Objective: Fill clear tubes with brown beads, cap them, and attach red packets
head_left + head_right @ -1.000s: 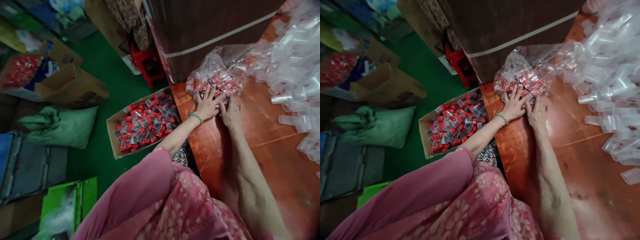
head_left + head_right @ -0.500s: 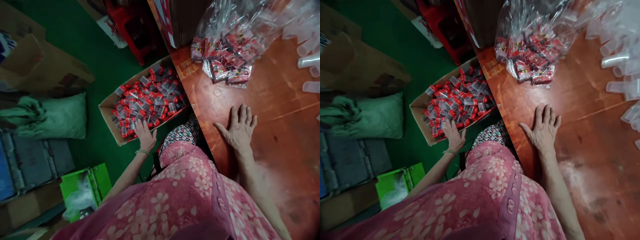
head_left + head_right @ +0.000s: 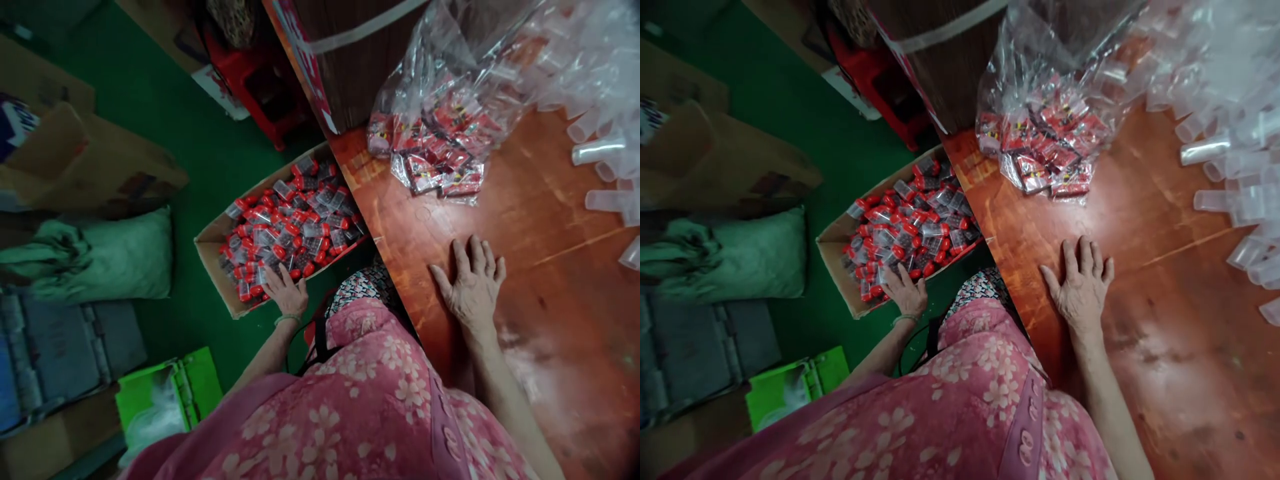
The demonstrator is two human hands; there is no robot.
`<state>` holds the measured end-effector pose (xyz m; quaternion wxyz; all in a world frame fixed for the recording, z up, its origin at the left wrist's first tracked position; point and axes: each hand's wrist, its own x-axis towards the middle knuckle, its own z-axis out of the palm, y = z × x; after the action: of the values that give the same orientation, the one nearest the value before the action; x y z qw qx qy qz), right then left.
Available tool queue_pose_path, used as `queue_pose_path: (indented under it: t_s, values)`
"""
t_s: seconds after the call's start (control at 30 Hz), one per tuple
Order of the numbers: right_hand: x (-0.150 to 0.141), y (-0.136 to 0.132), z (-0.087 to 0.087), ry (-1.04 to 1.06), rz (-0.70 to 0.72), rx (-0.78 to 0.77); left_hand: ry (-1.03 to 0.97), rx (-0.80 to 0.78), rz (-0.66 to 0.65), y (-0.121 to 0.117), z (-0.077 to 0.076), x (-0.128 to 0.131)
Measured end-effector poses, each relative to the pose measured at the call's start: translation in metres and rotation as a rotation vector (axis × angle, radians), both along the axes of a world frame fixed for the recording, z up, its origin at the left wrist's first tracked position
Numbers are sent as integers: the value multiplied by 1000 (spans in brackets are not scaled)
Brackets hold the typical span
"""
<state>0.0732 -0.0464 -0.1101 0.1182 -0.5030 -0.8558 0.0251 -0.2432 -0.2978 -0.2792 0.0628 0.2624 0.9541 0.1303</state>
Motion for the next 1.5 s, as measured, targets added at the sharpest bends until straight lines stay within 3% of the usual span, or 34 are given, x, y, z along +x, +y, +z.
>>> queue_pose_path:
  t_s: [0.3, 0.77, 1.03, 1.17, 1.33, 1.5]
  values:
    - [-2, 4, 6, -12, 37, -11, -90, -89, 33, 16, 26, -7]
    - [-17, -8, 2, -51, -42, 50, -130, -41, 35, 12, 27, -29]
    - [-20, -8, -3, -61, -106, 65, -300, -26, -70, -6, 51, -46]
    - [-21, -10, -5, -65, -118, 63, -398, -16, -117, -22, 56, -46]
    - [-30, -15, 2, -87, -130, 36, -480, 12, -130, -37, 64, -47]
    - [-40, -17, 6, -89, -188, -3, -496, 55, -153, -47, 82, -65]
